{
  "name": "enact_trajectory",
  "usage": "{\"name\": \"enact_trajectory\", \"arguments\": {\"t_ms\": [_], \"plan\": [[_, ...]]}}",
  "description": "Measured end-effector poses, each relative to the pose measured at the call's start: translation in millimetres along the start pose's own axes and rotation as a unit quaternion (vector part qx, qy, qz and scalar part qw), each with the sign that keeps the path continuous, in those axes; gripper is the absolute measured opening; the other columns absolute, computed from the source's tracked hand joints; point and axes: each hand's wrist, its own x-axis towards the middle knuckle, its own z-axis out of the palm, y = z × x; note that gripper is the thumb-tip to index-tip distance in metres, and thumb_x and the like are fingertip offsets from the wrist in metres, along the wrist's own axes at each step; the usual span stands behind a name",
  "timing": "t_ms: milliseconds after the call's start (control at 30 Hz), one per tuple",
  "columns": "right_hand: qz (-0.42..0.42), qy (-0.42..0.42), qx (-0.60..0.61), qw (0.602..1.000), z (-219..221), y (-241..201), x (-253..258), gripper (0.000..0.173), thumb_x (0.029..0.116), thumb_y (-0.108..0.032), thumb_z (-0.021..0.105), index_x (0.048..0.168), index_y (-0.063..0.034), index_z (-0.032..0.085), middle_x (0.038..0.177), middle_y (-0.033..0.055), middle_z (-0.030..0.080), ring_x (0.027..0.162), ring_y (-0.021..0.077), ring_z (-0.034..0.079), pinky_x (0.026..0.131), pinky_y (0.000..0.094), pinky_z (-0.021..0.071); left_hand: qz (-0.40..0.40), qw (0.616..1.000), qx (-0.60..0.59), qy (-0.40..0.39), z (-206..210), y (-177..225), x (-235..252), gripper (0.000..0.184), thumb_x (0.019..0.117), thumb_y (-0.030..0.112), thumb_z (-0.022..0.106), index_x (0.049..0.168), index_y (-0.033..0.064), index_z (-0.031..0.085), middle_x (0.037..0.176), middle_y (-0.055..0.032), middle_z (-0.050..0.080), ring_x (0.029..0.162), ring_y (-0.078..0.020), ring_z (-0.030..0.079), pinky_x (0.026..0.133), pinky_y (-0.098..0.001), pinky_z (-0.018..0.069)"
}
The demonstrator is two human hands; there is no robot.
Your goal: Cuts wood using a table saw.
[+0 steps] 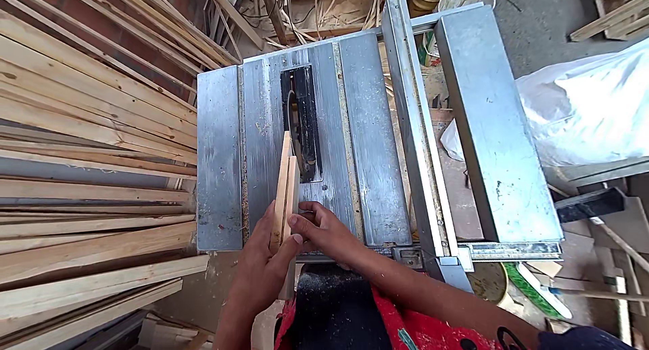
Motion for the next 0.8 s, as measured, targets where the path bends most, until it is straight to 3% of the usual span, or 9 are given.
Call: {"name": "enact_trajectory", "arguments": {"t_ms": [100, 300, 600, 800], "plan": [[0.002, -0.001, 0.005, 1.0, 0, 1, 1, 0.07, 0.0955, -0.03, 0.073, 0.146, 0.0028, 0.038, 0.112, 0.0156, 0.07, 0.092, 0.0234, 0.075, 0.081, 0.0386, 0.0653, -0.002, 1.0, -0.001, -0.002, -1, 0, 1, 0.084, 0.09, 0.051, 0.065, 0.159, 0.0137, 0.036, 0.136, -0.0054, 0.064, 0.118, -0.0131, 0.066, 0.101, -0.0381, 0.0555], [0.031, -0.017, -0.006, 0.999, -4, 8, 3, 0.072, 0.0946, -0.032, 0.074, 0.144, 0.005, 0.037, 0.112, 0.0148, 0.069, 0.092, 0.0201, 0.074, 0.081, 0.0369, 0.0654, 0.013, 1.0, -0.01, -0.012, 3, -6, -7, 0.082, 0.0918, 0.052, 0.062, 0.155, 0.0046, 0.04, 0.133, -0.0069, 0.066, 0.117, -0.0122, 0.065, 0.102, -0.0367, 0.0552], [0.005, 0.007, 0.005, 1.0, -5, -7, 10, 0.065, 0.0964, -0.029, 0.072, 0.142, 0.0046, 0.04, 0.108, 0.016, 0.07, 0.088, 0.0227, 0.075, 0.078, 0.0366, 0.0657, -0.003, 1.0, 0.012, -0.001, -1, 11, 13, 0.082, 0.0908, 0.051, 0.064, 0.158, 0.0124, 0.037, 0.133, -0.0043, 0.066, 0.115, -0.0108, 0.066, 0.1, -0.0356, 0.0557], [0.007, 0.015, 0.009, 1.0, -5, -10, 9, 0.061, 0.0977, -0.029, 0.071, 0.14, 0.0046, 0.043, 0.108, 0.0159, 0.07, 0.087, 0.0227, 0.075, 0.078, 0.0364, 0.065, -0.014, 1.0, 0.014, 0.003, -3, 19, 7, 0.082, 0.0911, 0.051, 0.062, 0.161, 0.0202, 0.033, 0.141, -0.0057, 0.061, 0.122, -0.015, 0.063, 0.103, -0.0421, 0.0529]]}}
